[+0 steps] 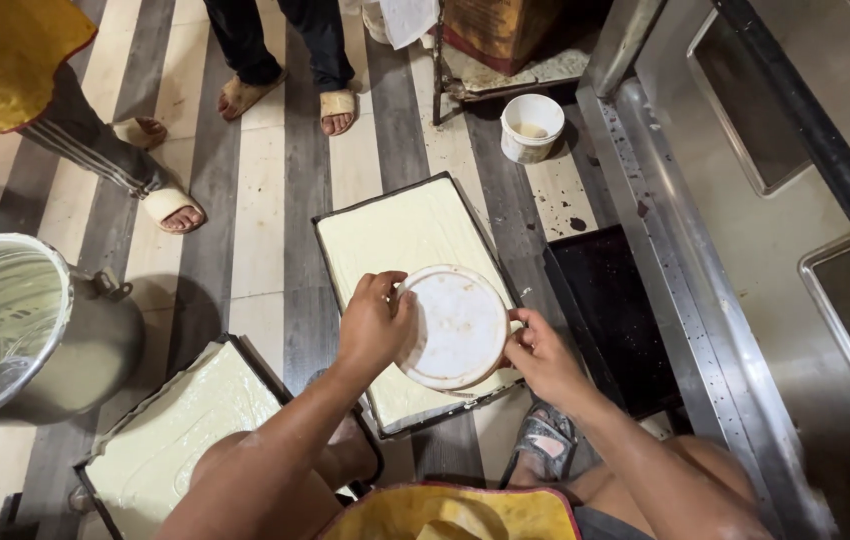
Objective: Sprinkling sesame seeds or powder onto flat dough in baking trays.
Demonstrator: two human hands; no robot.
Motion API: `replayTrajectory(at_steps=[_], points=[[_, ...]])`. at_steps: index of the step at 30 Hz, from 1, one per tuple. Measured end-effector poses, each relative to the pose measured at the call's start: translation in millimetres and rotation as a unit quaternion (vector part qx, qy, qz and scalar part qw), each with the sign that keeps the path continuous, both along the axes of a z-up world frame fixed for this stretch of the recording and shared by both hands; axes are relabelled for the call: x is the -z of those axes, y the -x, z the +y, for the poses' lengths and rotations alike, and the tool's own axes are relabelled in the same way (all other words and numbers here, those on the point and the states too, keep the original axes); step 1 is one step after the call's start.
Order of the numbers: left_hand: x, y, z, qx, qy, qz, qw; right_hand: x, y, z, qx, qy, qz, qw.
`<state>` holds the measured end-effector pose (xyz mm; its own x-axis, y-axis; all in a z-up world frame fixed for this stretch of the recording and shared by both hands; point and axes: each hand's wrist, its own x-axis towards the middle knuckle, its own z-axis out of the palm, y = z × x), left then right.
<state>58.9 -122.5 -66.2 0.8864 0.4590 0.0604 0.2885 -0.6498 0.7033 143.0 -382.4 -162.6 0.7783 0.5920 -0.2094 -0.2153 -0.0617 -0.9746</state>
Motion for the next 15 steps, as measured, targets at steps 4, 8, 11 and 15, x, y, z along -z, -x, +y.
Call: replayTrajectory(at_steps=[4,8,11,15], points=[[11.6,-1.3,11.4,-0.007,0.02,0.04,0.999,0.5,3.1,3.4,-0.004,0.001,0.004,1.0],[23.5,0.9,15.4,0.004,0.023,0.074,0.997,6.9,6.9,4.0,-0.008,-0.007,0.025,1.0],[22.9,2.8,16.6,0.014,0.04,0.127,0.991,16.3,7.5,1.5,-0.009,0.005,0.054,0.998],[26.4,4.7,16.6,0.036,0.006,0.149,0.988,-23.2,17.7,15.3,-0.004,0.071,0.096,0.993]])
